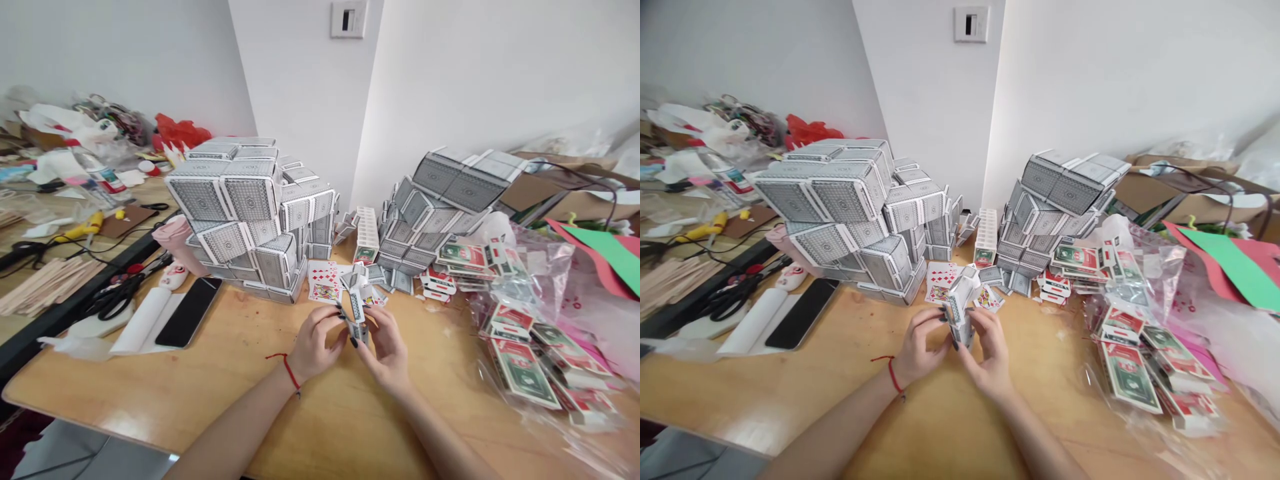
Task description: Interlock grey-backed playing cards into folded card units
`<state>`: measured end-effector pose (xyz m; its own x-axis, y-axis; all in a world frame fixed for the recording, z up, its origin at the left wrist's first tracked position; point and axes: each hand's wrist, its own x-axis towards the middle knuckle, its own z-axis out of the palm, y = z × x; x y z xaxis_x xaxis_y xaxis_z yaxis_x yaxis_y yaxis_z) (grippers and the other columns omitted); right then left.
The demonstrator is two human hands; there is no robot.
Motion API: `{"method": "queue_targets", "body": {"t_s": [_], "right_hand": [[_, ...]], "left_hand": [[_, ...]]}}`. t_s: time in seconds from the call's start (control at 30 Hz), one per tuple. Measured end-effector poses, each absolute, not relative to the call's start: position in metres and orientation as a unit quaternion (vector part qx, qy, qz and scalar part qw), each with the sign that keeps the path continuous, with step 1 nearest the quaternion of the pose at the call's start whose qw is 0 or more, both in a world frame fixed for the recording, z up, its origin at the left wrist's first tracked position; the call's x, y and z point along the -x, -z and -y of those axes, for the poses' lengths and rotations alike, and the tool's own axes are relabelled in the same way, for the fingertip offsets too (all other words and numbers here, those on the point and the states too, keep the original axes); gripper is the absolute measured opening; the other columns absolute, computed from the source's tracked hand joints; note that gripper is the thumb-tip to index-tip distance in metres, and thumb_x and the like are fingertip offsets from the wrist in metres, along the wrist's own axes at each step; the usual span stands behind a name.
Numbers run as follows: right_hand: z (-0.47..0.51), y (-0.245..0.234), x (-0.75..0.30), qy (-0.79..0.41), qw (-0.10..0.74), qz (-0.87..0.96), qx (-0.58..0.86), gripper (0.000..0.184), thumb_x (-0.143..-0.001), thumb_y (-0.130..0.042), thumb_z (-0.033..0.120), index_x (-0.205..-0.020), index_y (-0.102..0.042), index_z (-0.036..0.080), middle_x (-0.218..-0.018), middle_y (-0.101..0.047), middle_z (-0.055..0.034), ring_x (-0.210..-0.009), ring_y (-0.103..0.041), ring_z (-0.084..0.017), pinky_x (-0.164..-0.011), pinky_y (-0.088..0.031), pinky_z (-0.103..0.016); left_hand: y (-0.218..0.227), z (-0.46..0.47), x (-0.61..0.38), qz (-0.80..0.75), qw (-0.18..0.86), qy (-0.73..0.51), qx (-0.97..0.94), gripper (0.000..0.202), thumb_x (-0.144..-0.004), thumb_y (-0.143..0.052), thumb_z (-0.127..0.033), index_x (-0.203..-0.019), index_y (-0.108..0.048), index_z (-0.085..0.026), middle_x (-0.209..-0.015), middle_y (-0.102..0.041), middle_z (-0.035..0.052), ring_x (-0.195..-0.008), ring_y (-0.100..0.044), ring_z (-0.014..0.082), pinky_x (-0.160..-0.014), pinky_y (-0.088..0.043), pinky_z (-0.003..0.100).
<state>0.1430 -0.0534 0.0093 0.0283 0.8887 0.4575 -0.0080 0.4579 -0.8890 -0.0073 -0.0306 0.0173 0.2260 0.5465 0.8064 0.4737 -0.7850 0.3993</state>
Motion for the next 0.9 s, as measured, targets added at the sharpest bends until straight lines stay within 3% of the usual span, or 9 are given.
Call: {"method": "queue_targets", "body": {"t_s": [0.23, 0.5, 0.77, 0.9], "right_hand": [[0.053, -0.0086, -0.144, -0.326, 0.62, 0.612, 0.367, 0.043, -0.072, -0.059, 0.018, -0.113, -0.048, 0.022, -0.111, -0.04, -0.0119, -0.109, -0.043, -0.026, -0.091, -0.038, -0.047], [0.0513, -0.0079, -0.1483, -0.324, 0.599, 0.619, 0.391, 0.035, -0.073, -0.06, 0.018, -0.107, -0.053, 0.024, -0.108, -0.042, -0.0101, -0.104, -0.046, -0.024, -0.088, -0.042, -0.044], [0.0478, -0.011, -0.1446, -0.387, 0.569, 0.585, 0.429, 0.022, -0.078, -0.055, 0.027, -0.098, -0.062, 0.023, -0.11, -0.05, -0.0093, -0.11, -0.043, -0.023, -0.094, -0.036, -0.043], [0.0467, -0.0114, -0.142, -0.507, 0.57, 0.49, 0.421, 0.026, -0.075, -0.059, 0.03, -0.1, -0.059, 0.022, -0.111, -0.054, -0.0082, -0.104, -0.05, -0.022, -0.088, -0.041, -0.039]], "left_hand": [[-0.0156, 0.0288, 0.0088, -0.317, 0.035, -0.522, -0.791, 0.049, -0.069, -0.06, -0.012, -0.113, -0.04, -0.02, -0.104, -0.051, 0.0085, -0.098, -0.052, 0.018, -0.081, -0.048, 0.034], [-0.0149, 0.0294, 0.01, -0.342, 0.111, -0.45, -0.818, 0.047, -0.071, -0.057, -0.015, -0.115, -0.041, -0.018, -0.109, -0.048, 0.0106, -0.105, -0.048, 0.0199, -0.087, -0.045, 0.036], [-0.0164, 0.0268, 0.0107, -0.351, 0.17, -0.431, -0.813, 0.045, -0.071, -0.055, -0.016, -0.114, -0.042, -0.019, -0.112, -0.046, 0.0105, -0.108, -0.045, 0.0216, -0.089, -0.043, 0.039], [-0.0168, 0.0266, 0.0097, -0.354, 0.19, -0.414, -0.817, 0.045, -0.07, -0.055, -0.014, -0.113, -0.042, -0.02, -0.111, -0.046, 0.0106, -0.108, -0.045, 0.0221, -0.09, -0.042, 0.041]]}}
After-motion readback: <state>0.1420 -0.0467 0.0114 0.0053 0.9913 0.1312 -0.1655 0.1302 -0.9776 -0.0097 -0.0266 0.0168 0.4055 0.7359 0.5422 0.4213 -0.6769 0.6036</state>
